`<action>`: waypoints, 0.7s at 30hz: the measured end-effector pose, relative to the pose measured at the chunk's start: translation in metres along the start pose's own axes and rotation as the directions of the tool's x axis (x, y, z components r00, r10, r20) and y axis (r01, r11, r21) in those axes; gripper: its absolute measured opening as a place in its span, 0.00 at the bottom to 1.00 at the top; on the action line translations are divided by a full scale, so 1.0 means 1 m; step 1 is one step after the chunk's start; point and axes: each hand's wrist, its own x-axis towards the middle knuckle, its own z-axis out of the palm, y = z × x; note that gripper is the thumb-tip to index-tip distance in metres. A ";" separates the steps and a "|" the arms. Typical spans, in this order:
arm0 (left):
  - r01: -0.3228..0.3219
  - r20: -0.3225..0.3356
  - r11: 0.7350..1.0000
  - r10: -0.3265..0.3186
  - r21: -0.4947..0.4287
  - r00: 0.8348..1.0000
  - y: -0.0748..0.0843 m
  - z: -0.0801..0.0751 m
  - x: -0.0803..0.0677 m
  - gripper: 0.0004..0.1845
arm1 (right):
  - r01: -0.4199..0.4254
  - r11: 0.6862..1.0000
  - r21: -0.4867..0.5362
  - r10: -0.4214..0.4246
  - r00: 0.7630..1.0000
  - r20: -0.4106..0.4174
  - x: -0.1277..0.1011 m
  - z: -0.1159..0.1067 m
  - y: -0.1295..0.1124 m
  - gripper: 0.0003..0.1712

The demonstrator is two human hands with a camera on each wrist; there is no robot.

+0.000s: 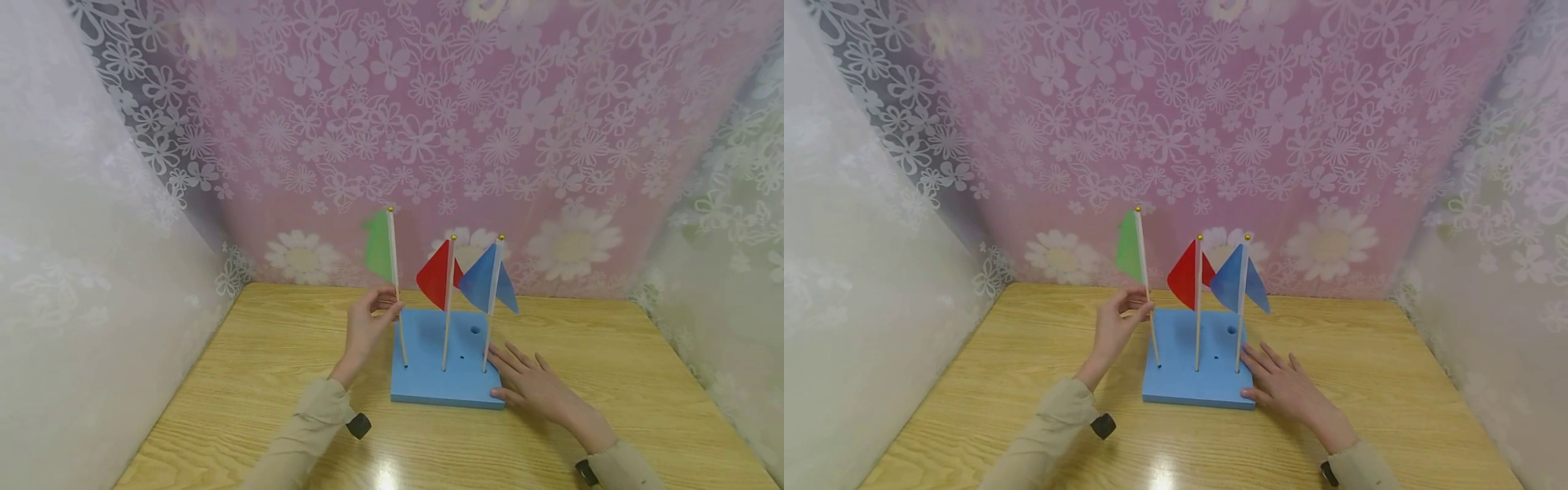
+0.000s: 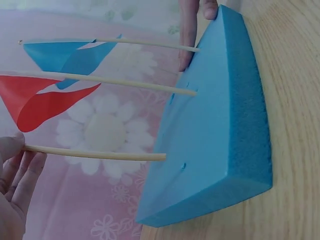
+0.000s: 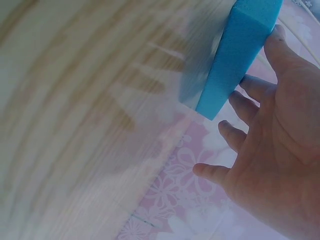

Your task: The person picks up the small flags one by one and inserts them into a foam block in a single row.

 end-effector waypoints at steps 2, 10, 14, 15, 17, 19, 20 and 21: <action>-0.006 0.015 1.000 0.007 -0.005 1.000 0.007 0.001 -0.003 0.12 | 0.001 1.000 0.000 -0.001 1.000 0.001 0.000 0.000 0.000 0.41; -0.052 0.017 0.999 0.053 -0.016 0.998 0.009 0.004 -0.009 0.11 | 0.006 1.000 -0.006 -0.006 1.000 -0.003 0.001 0.000 0.000 0.41; -0.063 0.014 0.998 0.063 -0.002 0.998 0.005 0.005 -0.010 0.10 | 0.005 1.000 -0.002 -0.005 1.000 -0.003 0.001 0.001 0.001 0.41; -0.067 0.016 0.998 0.067 0.003 0.998 0.000 0.005 -0.009 0.09 | 0.005 1.000 -0.001 -0.005 1.000 -0.002 0.001 0.001 0.001 0.41; -0.073 0.017 0.997 0.072 0.020 0.997 -0.009 0.005 -0.008 0.09 | 0.004 1.000 0.001 -0.004 1.000 -0.001 0.001 0.001 0.001 0.41; -0.074 0.017 0.997 0.073 0.038 0.997 -0.018 0.006 -0.007 0.09 | 0.004 1.000 0.001 -0.004 1.000 -0.001 0.001 0.001 0.001 0.41; -0.075 0.016 0.996 0.074 0.043 0.997 -0.022 0.006 -0.007 0.09 | 0.004 1.000 0.001 -0.004 1.000 -0.001 0.001 0.001 0.001 0.41; -0.078 0.014 0.996 0.077 0.050 0.997 -0.027 0.006 -0.006 0.09 | 0.004 1.000 0.002 -0.004 1.000 -0.001 0.001 0.001 0.002 0.41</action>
